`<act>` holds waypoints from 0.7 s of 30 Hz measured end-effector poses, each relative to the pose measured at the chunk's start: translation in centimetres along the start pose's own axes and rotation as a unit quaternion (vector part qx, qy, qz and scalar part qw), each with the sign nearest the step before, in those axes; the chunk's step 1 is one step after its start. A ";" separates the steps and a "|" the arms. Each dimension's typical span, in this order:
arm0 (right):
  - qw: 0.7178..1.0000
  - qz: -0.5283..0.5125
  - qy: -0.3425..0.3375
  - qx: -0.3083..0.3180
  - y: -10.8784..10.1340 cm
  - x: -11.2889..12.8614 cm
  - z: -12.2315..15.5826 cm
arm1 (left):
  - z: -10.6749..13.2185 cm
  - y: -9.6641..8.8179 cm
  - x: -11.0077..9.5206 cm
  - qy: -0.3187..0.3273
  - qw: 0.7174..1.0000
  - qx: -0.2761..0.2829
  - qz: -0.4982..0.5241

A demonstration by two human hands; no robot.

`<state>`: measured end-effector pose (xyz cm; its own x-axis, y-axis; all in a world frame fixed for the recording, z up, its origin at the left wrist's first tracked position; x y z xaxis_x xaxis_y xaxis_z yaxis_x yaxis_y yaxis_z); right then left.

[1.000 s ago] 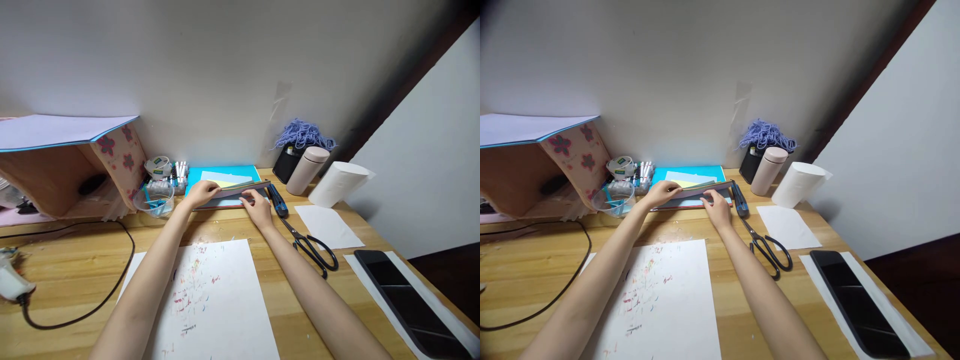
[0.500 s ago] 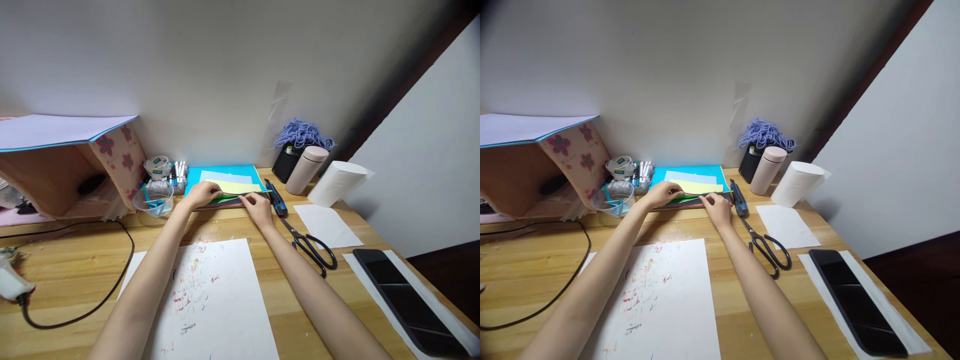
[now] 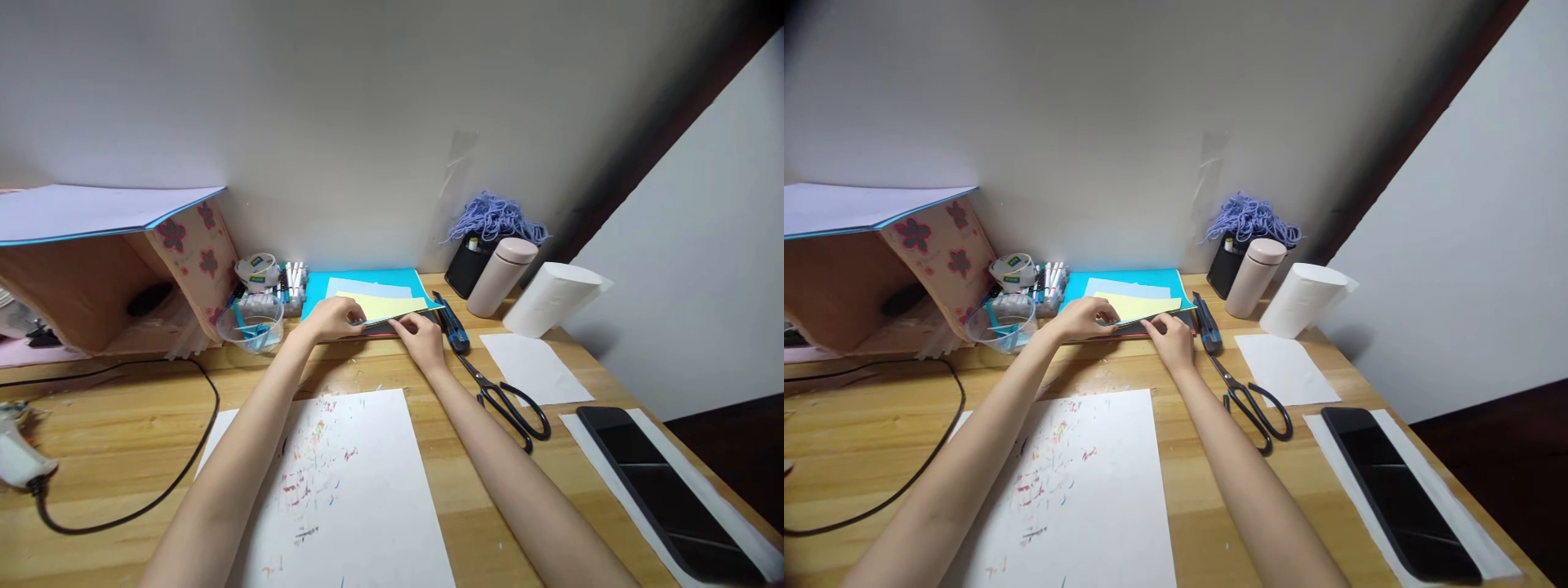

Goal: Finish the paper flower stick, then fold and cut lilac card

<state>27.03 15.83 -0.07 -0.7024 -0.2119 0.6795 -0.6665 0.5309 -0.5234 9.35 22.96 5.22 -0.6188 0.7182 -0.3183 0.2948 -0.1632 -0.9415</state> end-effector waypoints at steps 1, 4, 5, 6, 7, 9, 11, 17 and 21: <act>1.000 -0.003 -0.001 0.001 0.0 0.0 0.0 | 0.0 0.1 0.1 0.003 1.000 -0.002 0.005; 1.000 -0.015 -0.001 0.000 0.0 0.0 0.0 | 0.0 0.1 0.4 0.001 1.000 -0.021 0.016; 1.000 -0.018 0.002 -0.001 0.0 0.0 0.0 | -0.1 0.1 0.6 -0.005 0.999 -0.031 0.014; 1.000 -0.020 0.008 -0.002 -0.1 0.0 0.1 | -0.1 0.1 0.7 -0.012 0.999 -0.039 0.012; 1.000 -0.021 0.015 -0.002 -0.1 0.0 0.1 | -0.1 0.2 0.9 -0.020 0.999 -0.044 0.013; 1.000 -0.014 0.027 -0.008 -0.1 0.0 0.3 | -0.2 0.3 1.1 -0.028 0.998 -0.041 0.028; 0.999 0.002 0.033 -0.019 -0.3 0.0 0.3 | -0.2 0.4 1.2 -0.030 0.998 -0.036 0.048; 0.998 0.018 0.034 -0.042 -0.5 0.1 0.3 | -0.3 0.5 1.4 -0.033 0.996 -0.036 0.071; 0.999 0.007 0.024 -0.037 -0.6 0.3 0.3 | -0.3 0.7 1.7 -0.043 0.995 -0.035 0.080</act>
Point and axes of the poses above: each hand's wrist, its own z-axis away from the middle knuckle, its own y-axis out of the palm, x = y × z, the point moved 4 cm from there along -z, towards the middle knuckle
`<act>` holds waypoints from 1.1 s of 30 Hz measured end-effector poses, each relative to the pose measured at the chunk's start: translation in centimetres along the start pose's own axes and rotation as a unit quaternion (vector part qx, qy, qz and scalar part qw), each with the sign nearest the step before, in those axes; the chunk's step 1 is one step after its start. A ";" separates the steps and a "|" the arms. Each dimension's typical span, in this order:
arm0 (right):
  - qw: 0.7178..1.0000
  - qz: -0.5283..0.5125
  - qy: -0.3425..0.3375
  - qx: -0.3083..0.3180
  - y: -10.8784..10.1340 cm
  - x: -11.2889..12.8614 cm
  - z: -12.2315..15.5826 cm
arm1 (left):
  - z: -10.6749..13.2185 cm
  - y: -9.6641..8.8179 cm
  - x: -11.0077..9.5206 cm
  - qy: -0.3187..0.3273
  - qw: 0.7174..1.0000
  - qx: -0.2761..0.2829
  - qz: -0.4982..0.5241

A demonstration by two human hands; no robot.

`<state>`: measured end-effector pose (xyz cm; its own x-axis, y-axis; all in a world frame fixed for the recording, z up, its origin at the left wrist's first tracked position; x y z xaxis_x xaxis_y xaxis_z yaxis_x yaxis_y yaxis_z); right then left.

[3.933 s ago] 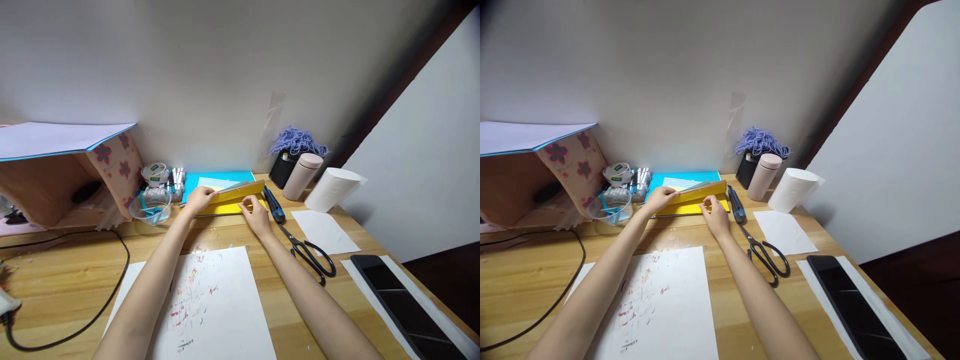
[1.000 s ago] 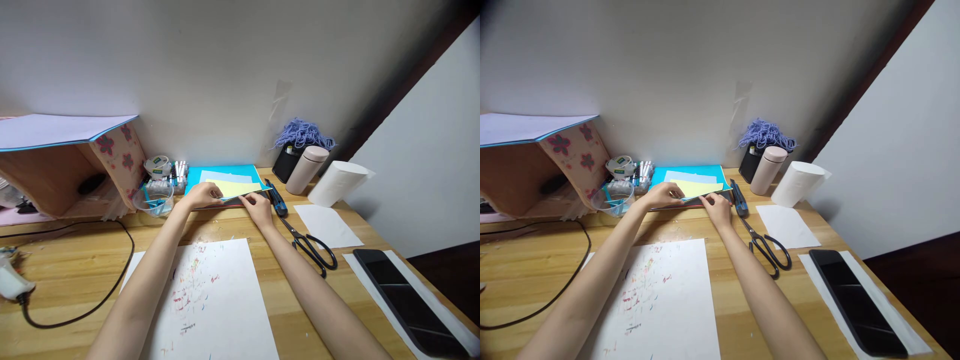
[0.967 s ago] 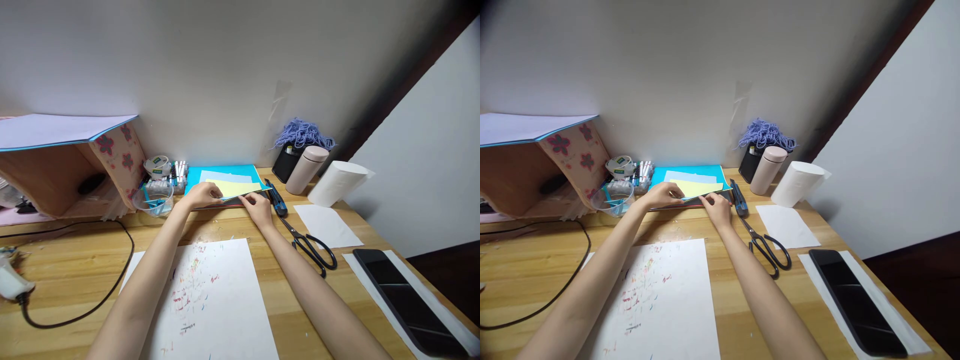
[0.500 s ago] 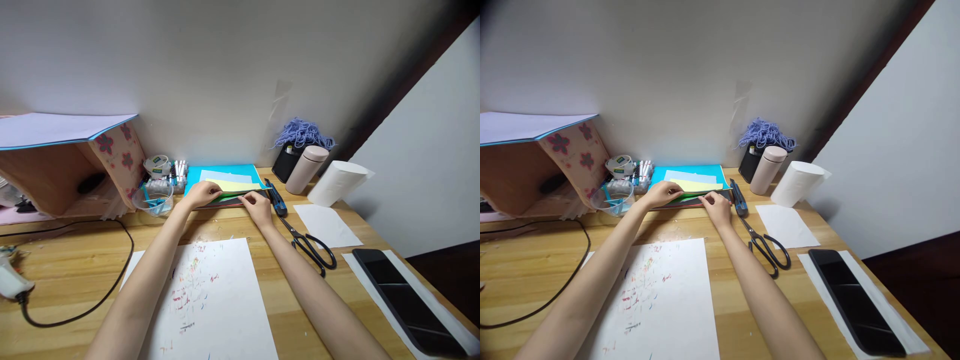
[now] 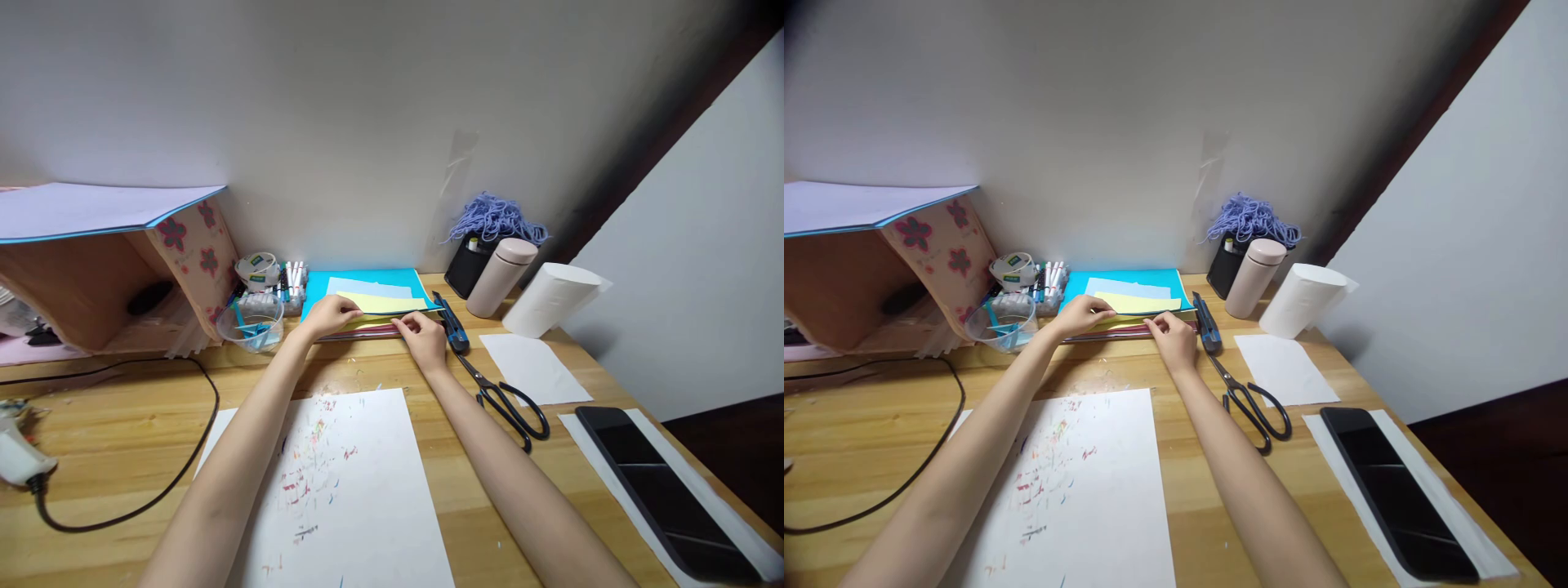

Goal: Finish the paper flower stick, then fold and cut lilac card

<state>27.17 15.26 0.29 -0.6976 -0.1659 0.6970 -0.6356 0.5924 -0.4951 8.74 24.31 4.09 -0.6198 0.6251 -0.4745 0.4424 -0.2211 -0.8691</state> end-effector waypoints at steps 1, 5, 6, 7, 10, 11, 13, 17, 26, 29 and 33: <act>1.000 -0.005 -0.004 0.001 0.0 0.1 0.0 | 0.0 0.0 0.0 0.002 1.000 -0.001 0.002; 1.000 -0.021 -0.019 -0.001 -0.1 0.2 0.0 | 0.0 0.0 0.0 0.008 1.000 -0.006 0.009; 1.000 -0.021 -0.022 -0.002 -0.1 0.3 0.0 | 0.1 -0.1 0.0 0.006 1.000 -0.003 0.014; 1.000 -0.020 -0.023 -0.002 -0.1 0.3 0.0 | 0.2 -0.1 0.0 0.002 1.000 0.003 0.020; 0.999 -0.016 -0.028 -0.003 0.0 0.3 0.0 | 0.4 0.0 -0.4 -0.011 0.999 0.028 0.033; 0.999 -0.016 -0.030 -0.002 0.0 0.3 0.0 | 0.4 0.0 -0.6 -0.013 0.999 0.032 0.028; 0.999 -0.016 -0.032 0.001 0.1 0.2 0.0 | 0.5 -0.1 -1.1 -0.010 1.000 0.028 0.007; 0.999 -0.025 -0.036 0.009 0.2 0.0 -0.1 | 0.4 -0.2 -1.9 0.026 0.999 0.012 -0.038; 0.990 -0.008 -0.105 0.097 1.1 0.4 -0.1 | 0.0 0.2 -1.0 0.012 0.996 -0.060 -0.057; 0.988 0.019 -0.116 0.102 1.3 0.5 -0.1 | 0.0 0.2 -0.7 0.004 0.998 -0.051 -0.041; 0.985 0.059 -0.129 0.100 1.4 0.5 0.1 | 0.3 0.1 -0.8 0.021 0.999 -0.008 -0.040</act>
Point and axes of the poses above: each hand's wrist, its own z-axis away from the middle knuckle, its own y-axis out of the palm, x = y × z, the point moved 4 cm from there along -z, towards the middle knuckle
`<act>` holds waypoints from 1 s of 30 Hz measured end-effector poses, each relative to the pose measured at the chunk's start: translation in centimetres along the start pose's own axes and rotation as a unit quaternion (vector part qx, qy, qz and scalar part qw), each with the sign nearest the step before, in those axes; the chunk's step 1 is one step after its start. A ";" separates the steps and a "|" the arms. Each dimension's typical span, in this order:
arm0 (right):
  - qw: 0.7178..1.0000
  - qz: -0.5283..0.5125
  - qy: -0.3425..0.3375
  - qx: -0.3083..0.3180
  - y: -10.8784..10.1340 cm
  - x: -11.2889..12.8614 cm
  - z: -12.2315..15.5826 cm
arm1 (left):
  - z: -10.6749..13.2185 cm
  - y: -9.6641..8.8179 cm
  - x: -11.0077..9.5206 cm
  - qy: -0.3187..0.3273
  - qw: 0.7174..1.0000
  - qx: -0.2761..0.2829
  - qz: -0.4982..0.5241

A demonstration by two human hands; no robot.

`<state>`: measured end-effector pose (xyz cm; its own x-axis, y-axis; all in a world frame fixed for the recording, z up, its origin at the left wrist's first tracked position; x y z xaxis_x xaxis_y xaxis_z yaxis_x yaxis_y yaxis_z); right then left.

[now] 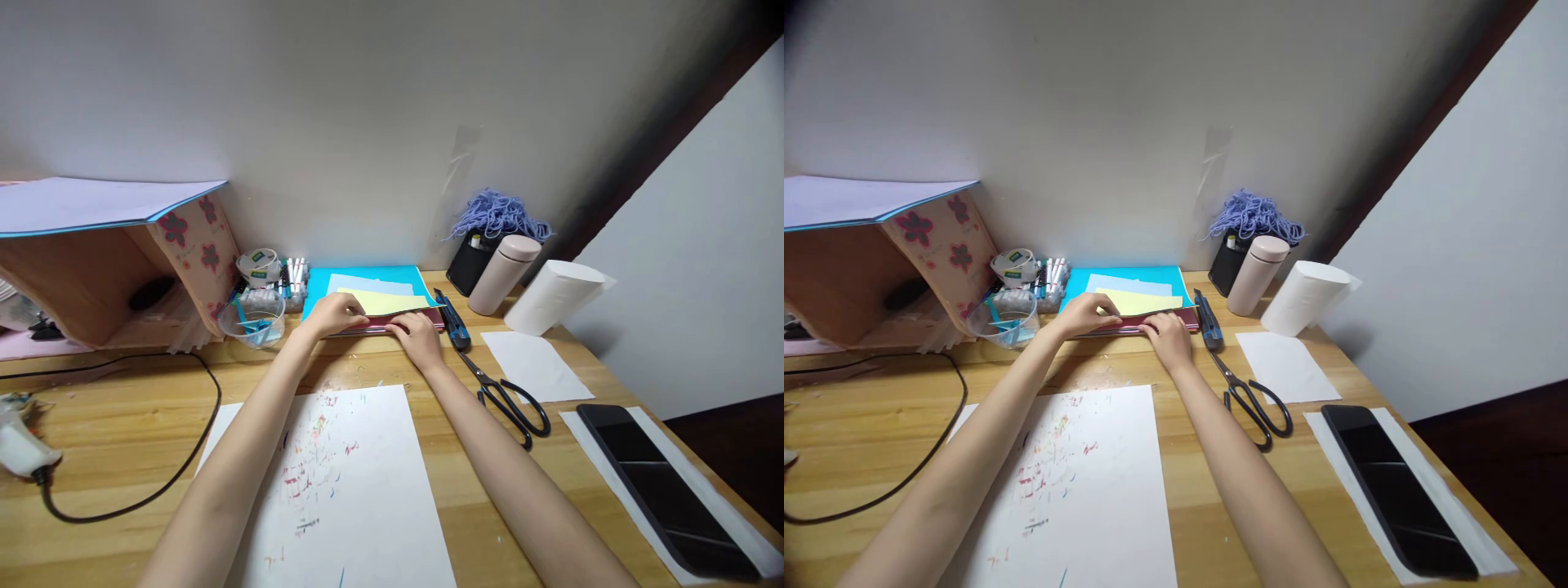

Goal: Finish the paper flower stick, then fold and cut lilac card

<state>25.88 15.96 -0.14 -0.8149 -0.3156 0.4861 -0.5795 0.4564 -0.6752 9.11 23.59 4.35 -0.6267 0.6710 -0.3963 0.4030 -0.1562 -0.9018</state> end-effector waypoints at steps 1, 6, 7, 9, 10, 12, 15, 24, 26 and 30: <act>1.000 0.009 -0.002 -0.001 0.0 0.0 0.0 | 0.1 0.0 -0.1 0.007 1.000 0.010 -0.005; 0.999 0.035 -0.008 -0.005 0.3 0.0 -0.1 | 0.2 0.1 -1.0 0.020 0.997 0.032 -0.061; 0.999 0.037 -0.008 -0.005 0.3 0.0 -0.1 | 0.2 0.2 -1.2 0.024 0.997 0.031 -0.070; 0.999 0.040 -0.005 -0.009 0.2 0.0 -0.2 | 0.1 0.4 -1.7 0.036 0.995 0.024 -0.086; 0.999 0.038 -0.004 -0.015 0.1 0.1 -0.2 | 0.1 0.5 -1.9 0.043 0.994 0.021 -0.094; 0.999 0.022 -0.010 -0.041 -0.4 0.3 -0.2 | 0.0 0.6 -2.1 0.051 0.992 0.017 -0.111; 0.996 -0.009 -0.040 -0.073 -1.2 0.8 -0.2 | -0.2 0.3 -1.8 0.021 0.991 -0.020 -0.129; 0.997 -0.022 -0.071 0.030 0.8 0.6 -0.2 | -0.2 -0.4 0.9 -0.130 0.978 -0.143 -0.076; 0.997 -0.014 -0.071 0.035 0.9 0.5 -0.2 | -0.2 -0.2 1.0 -0.131 0.979 -0.147 -0.061; 0.995 0.031 -0.086 0.047 0.9 0.7 -0.1 | -0.3 -0.3 1.1 -0.128 0.978 -0.157 -0.046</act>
Point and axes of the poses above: each hand's wrist, its own z-axis away from the middle knuckle, its own y-axis out of the palm, x = y × z, the point moved 4 cm from there along -z, towards the middle knuckle
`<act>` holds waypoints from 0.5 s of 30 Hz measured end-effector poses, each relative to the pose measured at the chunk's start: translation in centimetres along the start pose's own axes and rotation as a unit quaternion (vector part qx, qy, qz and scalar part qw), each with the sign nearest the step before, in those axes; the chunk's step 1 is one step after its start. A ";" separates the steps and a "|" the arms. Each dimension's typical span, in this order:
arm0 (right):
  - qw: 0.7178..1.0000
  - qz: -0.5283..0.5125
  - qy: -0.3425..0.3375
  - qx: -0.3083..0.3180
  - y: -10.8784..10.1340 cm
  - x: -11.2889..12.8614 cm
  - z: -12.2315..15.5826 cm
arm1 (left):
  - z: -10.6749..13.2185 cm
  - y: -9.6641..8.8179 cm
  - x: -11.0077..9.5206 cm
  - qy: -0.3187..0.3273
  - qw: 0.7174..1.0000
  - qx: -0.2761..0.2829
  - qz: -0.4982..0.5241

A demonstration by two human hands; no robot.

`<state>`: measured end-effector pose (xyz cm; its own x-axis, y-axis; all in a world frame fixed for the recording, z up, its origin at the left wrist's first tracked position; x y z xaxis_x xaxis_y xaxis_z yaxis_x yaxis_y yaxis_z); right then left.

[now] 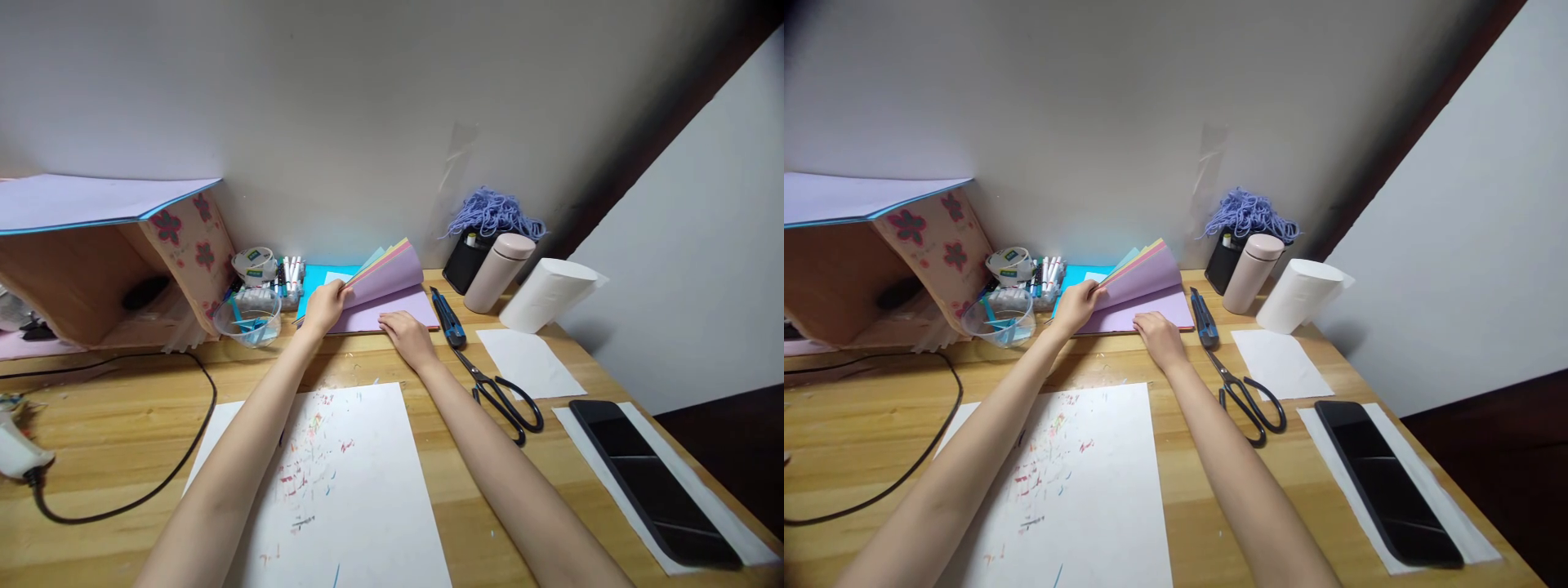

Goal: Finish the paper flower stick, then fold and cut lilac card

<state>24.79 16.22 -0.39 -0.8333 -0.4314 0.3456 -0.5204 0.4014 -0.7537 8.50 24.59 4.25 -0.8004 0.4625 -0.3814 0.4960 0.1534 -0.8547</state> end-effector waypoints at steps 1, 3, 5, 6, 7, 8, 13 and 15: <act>1.000 0.013 -0.007 0.007 0.0 0.1 0.0 | 0.0 0.0 0.0 -0.001 1.000 -0.002 0.002; 0.998 0.042 -0.024 0.028 -0.2 0.2 -0.1 | -0.1 -0.1 0.0 -0.005 1.000 -0.004 0.006; 0.994 0.075 -0.046 0.063 -0.4 0.3 -0.5 | 0.0 0.0 0.1 -0.013 1.000 -0.001 0.008; 0.990 0.092 -0.058 0.087 -0.5 0.3 -0.7 | 0.0 0.1 0.2 -0.016 1.000 0.002 0.008; 0.985 0.109 -0.068 0.113 -0.7 0.3 -1.0 | 0.0 0.1 0.2 -0.018 1.000 0.006 0.007; 0.979 0.128 -0.076 0.142 -0.8 0.4 -1.2 | 0.0 0.2 0.2 -0.018 1.000 0.009 0.006; 0.949 0.199 -0.080 0.230 -1.4 0.8 -2.1 | 0.2 0.4 0.2 -0.014 1.000 0.011 0.005; 0.946 0.208 -0.082 0.236 -1.5 1.1 -2.3 | 0.2 0.4 0.3 -0.013 1.000 0.010 0.005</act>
<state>24.24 16.97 2.44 -0.8873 -0.4509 -0.0973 0.0193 0.1745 -0.9845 8.40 24.60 3.71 -0.8041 0.4418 -0.3979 0.4967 0.1314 -0.8579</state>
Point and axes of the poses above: each hand's wrist, its own z-axis away from the middle knuckle, its own y-axis out of the palm, x = y × z, the point moved 4 cm from there along -z, towards the middle knuckle
